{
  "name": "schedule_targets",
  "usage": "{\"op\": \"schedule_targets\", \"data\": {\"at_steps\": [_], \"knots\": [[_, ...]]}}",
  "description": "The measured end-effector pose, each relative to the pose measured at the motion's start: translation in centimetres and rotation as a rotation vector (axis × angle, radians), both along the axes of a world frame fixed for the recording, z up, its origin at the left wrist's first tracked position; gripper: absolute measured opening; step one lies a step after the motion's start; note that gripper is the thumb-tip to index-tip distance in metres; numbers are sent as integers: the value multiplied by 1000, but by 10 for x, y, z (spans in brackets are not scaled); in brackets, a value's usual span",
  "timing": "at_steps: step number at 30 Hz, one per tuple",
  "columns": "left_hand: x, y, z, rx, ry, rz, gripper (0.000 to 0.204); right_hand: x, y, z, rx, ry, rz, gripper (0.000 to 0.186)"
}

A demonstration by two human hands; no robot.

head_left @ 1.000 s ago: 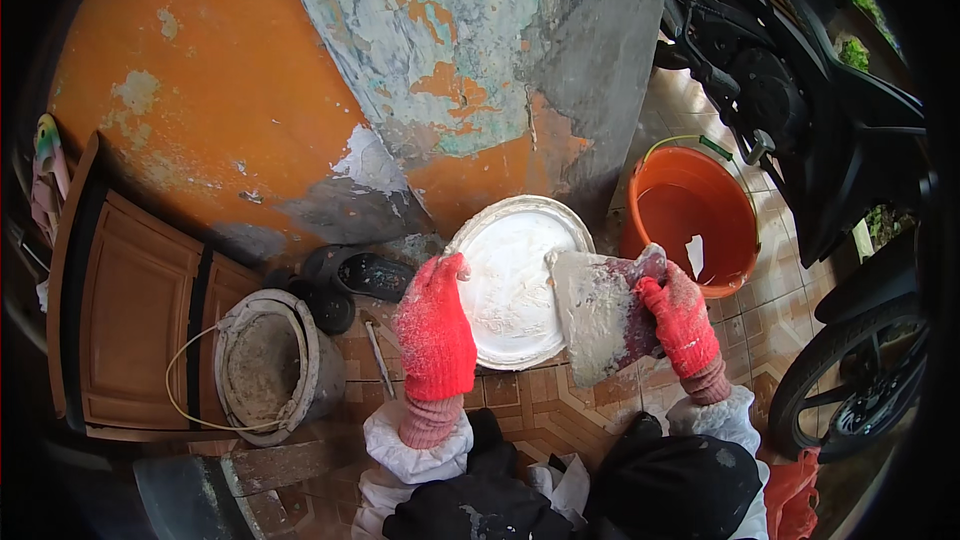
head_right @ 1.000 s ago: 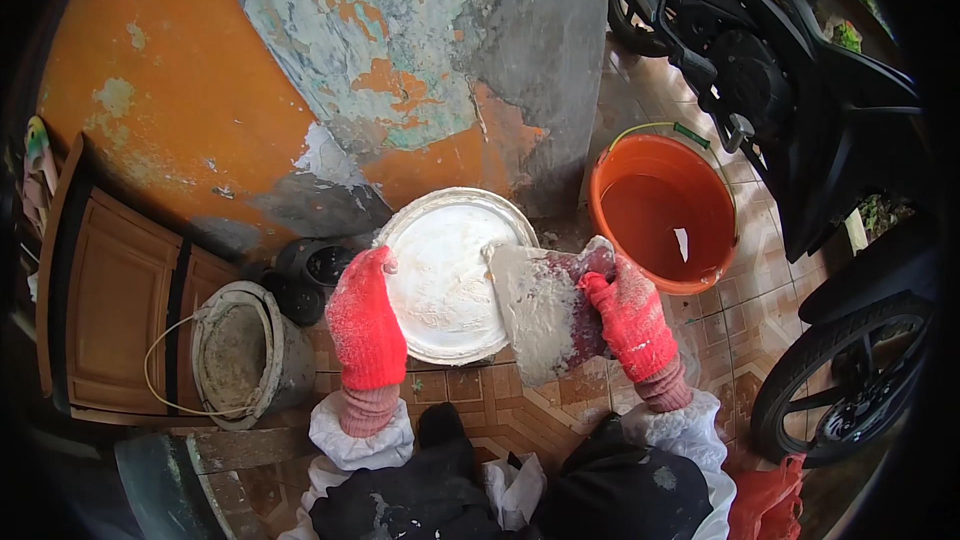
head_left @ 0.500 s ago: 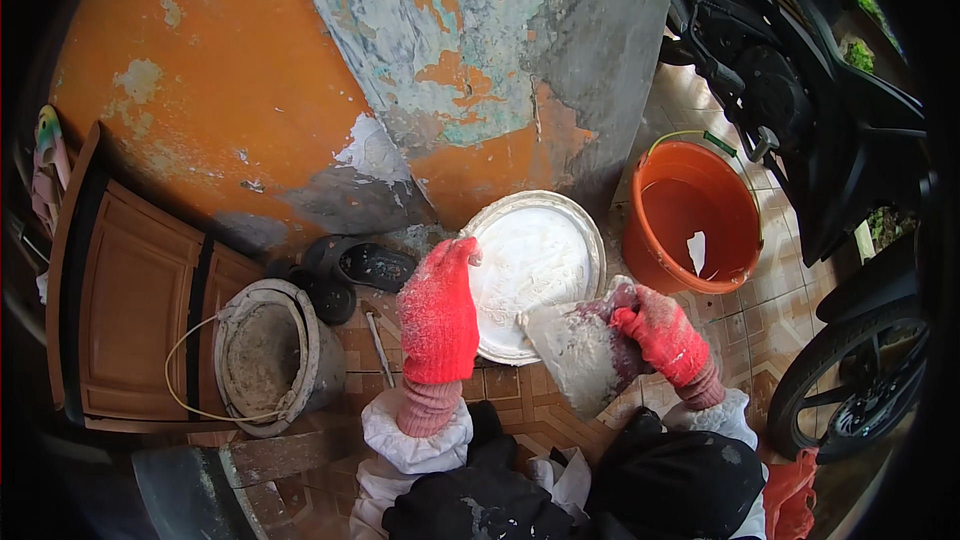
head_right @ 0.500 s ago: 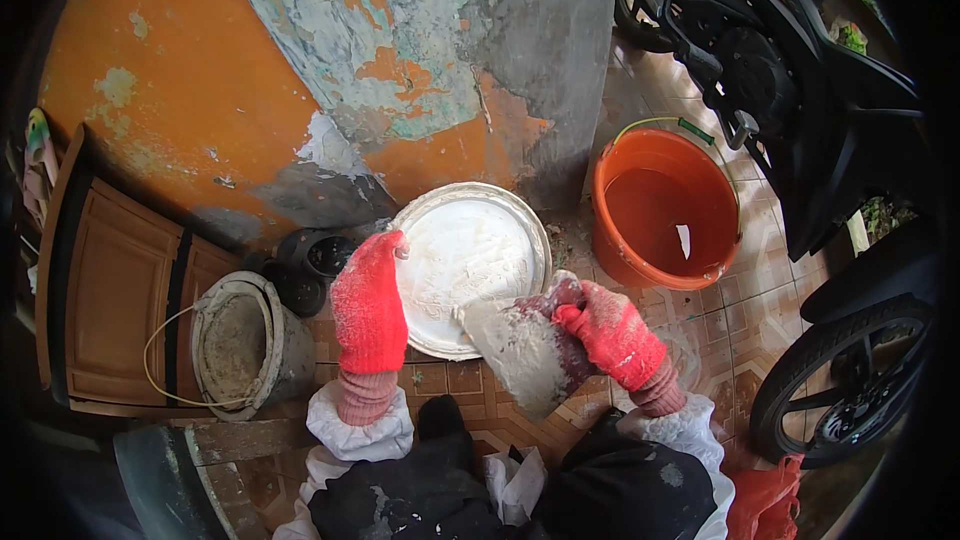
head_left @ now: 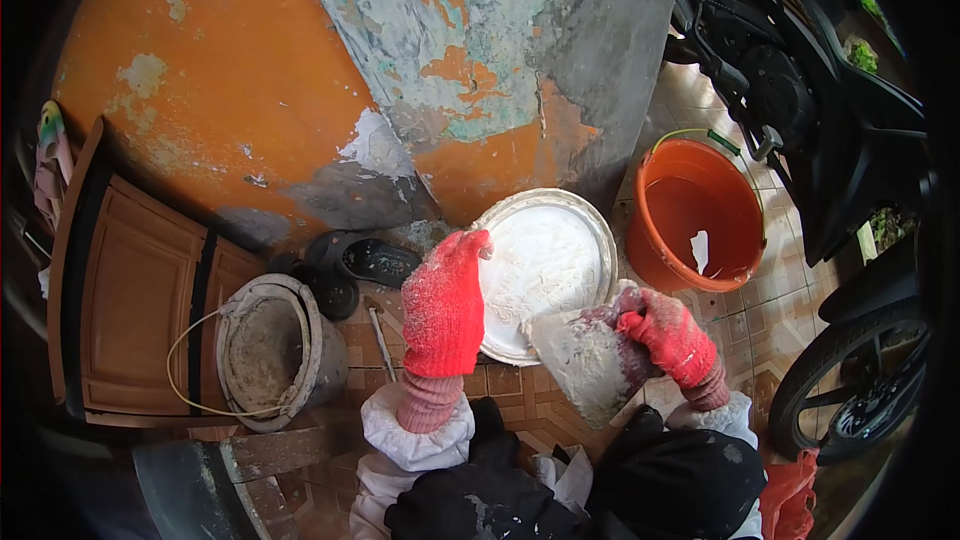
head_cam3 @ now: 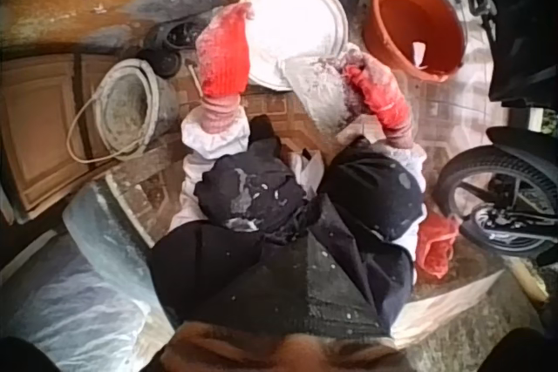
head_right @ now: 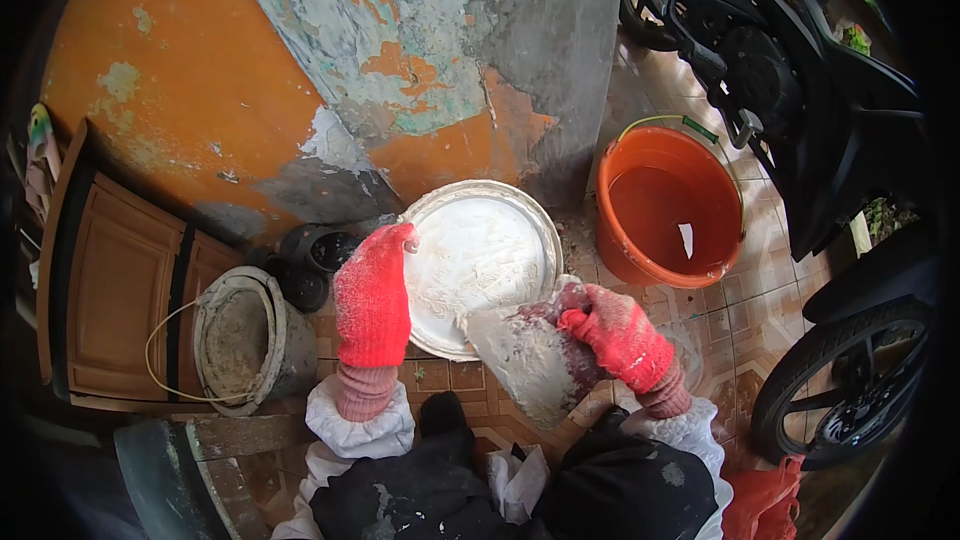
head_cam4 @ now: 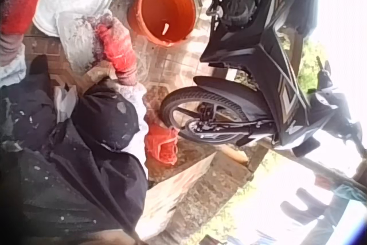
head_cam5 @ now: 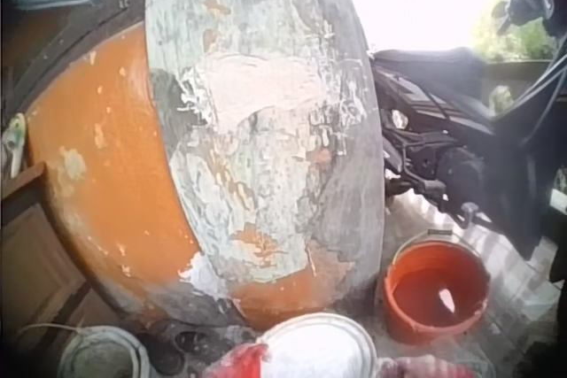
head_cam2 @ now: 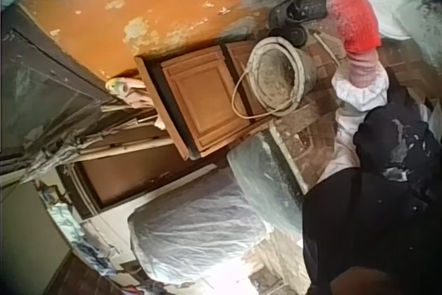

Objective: The person scoops plaster from a lid onto a putty knife and spreads it onto the wall surface.

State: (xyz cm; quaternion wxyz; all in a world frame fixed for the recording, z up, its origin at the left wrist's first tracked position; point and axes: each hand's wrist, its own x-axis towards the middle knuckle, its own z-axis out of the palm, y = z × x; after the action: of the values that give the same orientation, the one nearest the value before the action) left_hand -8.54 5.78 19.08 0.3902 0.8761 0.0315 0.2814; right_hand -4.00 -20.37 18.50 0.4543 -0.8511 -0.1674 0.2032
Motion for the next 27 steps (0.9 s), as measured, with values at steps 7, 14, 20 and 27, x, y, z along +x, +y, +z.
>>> {"op": "schedule_targets", "data": {"at_steps": [7, 14, 20, 27], "knots": [[9, -15, 14, -410, -2, 43, 17, 2, -21, -5, 170, 116, 12, 36], [-6, 16, -11, -146, -110, 196, 21, 6, -12, -3, 1198, 384, -180, 54], [-19, 16, -5, -288, -173, 199, 23, 31, 0, 87, 1428, 290, -121, 53], [-19, 19, -4, -344, -170, 264, 24, 53, 66, 192, 560, -941, -304, 58]]}}
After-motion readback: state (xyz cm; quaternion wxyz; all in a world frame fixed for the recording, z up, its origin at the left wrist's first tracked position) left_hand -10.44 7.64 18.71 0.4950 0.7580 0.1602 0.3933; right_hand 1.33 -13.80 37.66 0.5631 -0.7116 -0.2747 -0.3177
